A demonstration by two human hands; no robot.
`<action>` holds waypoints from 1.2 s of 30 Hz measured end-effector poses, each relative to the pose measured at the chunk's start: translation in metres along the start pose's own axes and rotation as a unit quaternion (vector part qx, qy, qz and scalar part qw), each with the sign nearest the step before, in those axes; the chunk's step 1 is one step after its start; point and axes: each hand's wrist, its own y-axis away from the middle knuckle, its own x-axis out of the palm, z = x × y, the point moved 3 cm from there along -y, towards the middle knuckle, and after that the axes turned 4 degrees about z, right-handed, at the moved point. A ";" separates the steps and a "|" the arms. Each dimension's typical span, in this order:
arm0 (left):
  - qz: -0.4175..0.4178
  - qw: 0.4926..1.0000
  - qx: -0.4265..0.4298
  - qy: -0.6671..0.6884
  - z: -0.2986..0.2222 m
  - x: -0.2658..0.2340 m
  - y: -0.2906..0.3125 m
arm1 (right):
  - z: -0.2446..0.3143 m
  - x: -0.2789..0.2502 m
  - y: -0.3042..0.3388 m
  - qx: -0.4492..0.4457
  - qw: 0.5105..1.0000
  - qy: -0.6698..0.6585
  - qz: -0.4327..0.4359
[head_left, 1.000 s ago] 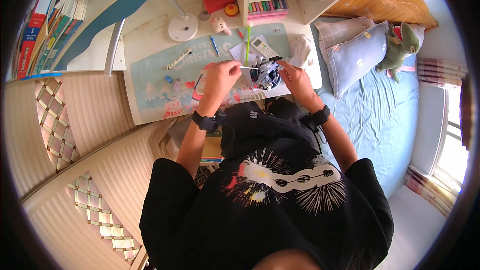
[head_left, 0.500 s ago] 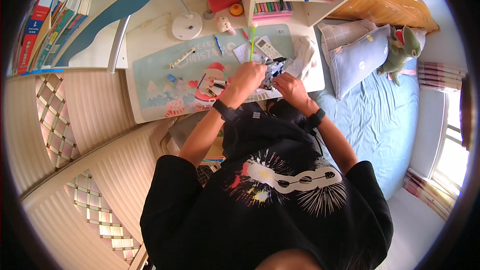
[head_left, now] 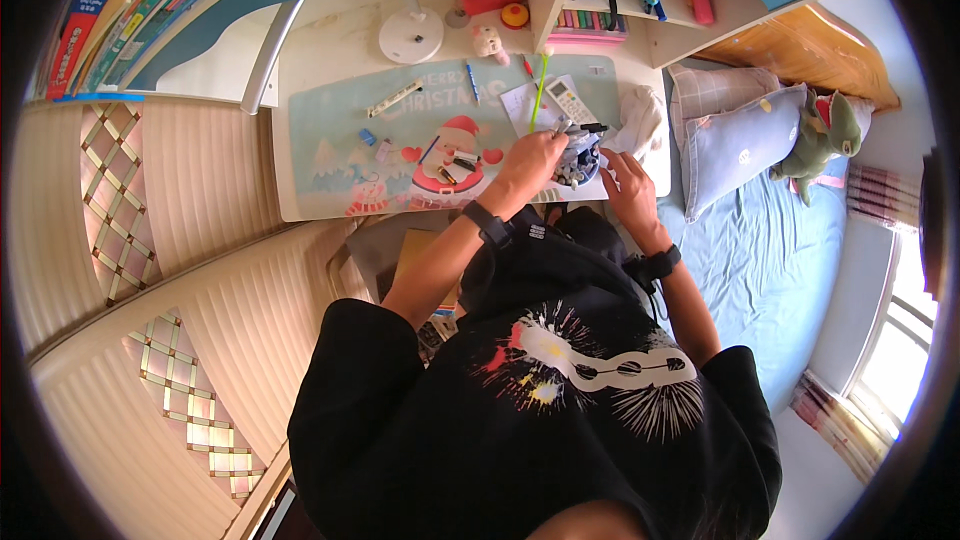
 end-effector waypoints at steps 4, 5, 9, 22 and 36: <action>0.058 0.998 -0.020 -0.033 0.010 0.019 0.000 | -0.002 -0.002 -0.001 -0.002 1.000 0.008 -0.011; 0.057 0.998 -0.022 -0.033 0.015 0.022 0.004 | -0.001 -0.003 -0.001 -0.004 1.000 0.007 -0.009; 0.007 0.994 -0.002 0.108 0.027 0.004 0.015 | -0.010 -0.010 0.006 0.023 1.000 0.006 -0.014; -0.088 0.962 -0.260 0.011 0.199 -0.013 0.075 | -0.022 -0.021 0.025 0.119 0.993 0.009 -0.021; 0.028 0.927 -0.370 0.047 0.213 0.040 0.000 | -0.014 -0.030 0.028 0.126 0.991 0.011 -0.033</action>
